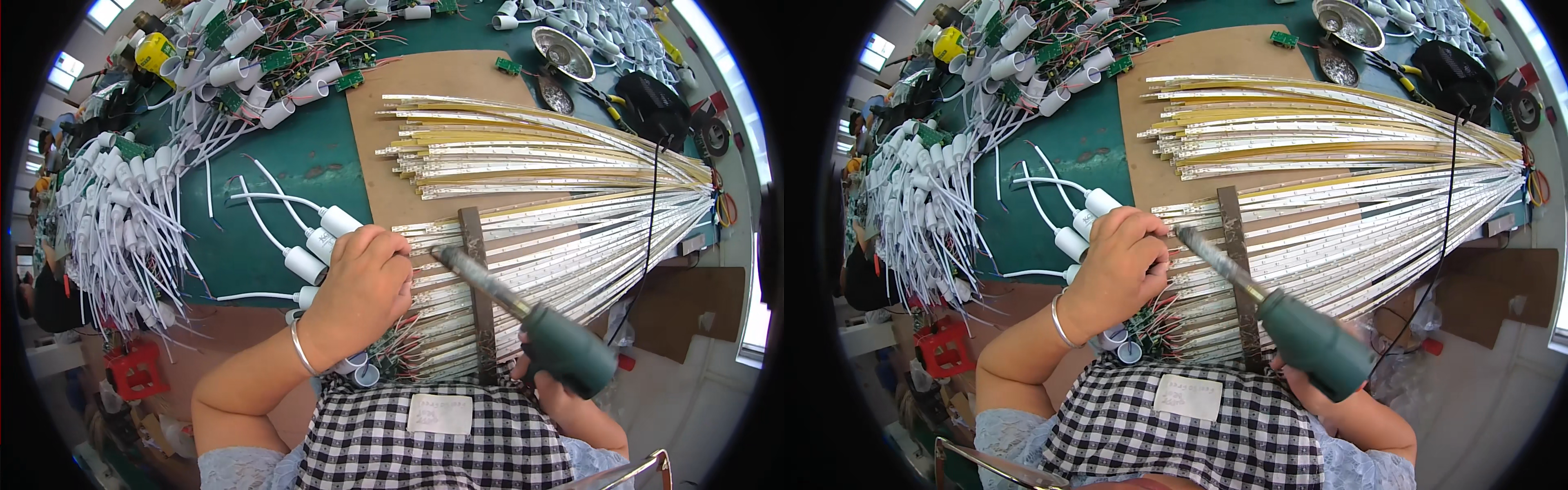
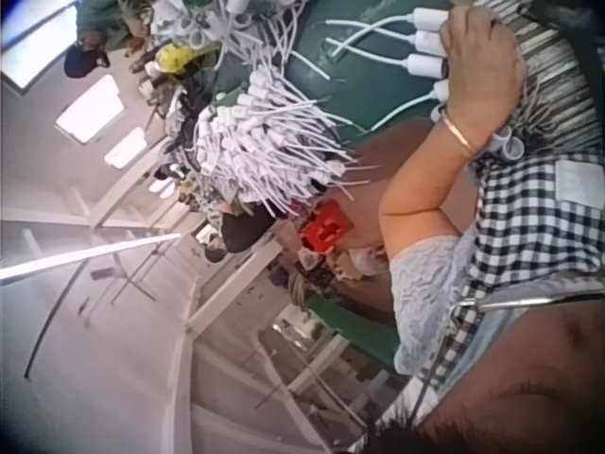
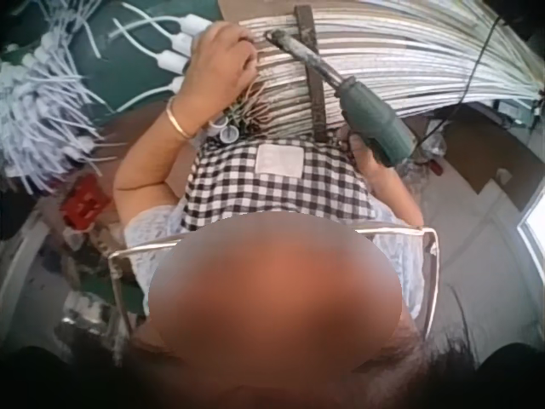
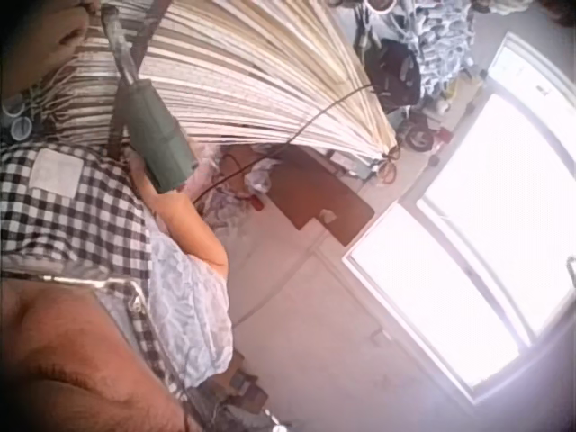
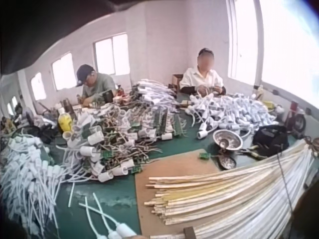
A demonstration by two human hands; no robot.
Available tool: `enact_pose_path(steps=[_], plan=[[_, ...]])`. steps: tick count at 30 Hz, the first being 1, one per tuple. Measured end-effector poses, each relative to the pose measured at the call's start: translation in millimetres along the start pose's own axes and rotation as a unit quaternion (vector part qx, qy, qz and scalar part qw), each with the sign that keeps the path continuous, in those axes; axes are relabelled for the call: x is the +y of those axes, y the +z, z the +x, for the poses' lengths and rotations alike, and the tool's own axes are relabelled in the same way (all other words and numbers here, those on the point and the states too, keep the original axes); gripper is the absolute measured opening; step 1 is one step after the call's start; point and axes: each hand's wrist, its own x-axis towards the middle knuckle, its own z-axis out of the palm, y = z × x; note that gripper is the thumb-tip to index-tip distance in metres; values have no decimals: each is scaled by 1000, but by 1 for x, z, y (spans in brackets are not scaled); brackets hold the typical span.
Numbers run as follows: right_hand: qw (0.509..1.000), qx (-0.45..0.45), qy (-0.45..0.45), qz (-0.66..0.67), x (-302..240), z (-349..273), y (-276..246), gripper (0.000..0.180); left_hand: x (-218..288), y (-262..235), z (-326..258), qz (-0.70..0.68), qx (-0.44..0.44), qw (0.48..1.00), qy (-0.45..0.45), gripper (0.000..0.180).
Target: The person uses a soldering iron to attach wires to the ends of long, thin LED light strips. They pick up individual strips, align the wires, and apply solder to secure the connections. The completed units are placed on the table to the left.
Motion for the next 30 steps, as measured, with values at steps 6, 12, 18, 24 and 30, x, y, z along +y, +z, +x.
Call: enact_pose_path(steps=[6,12,18,24,30], plan=[[950,-33,-139,-276,16,4,-7,29,0,-1,0,-7,-8,1000,-2,19],[970,-20,-77,-230,21,0,-6,33,0,-1,0,-6,-12,1000,-5,18],[975,-17,-59,-214,18,1,-3,36,2,-3,0,-12,-20,1000,-12,18],[971,-36,-87,-218,12,5,-3,34,2,-2,0,-10,-15,1000,-10,18],[992,-25,-77,-97,16,-1,-2,57,2,-1,0,-9,-13,1000,-11,17]])
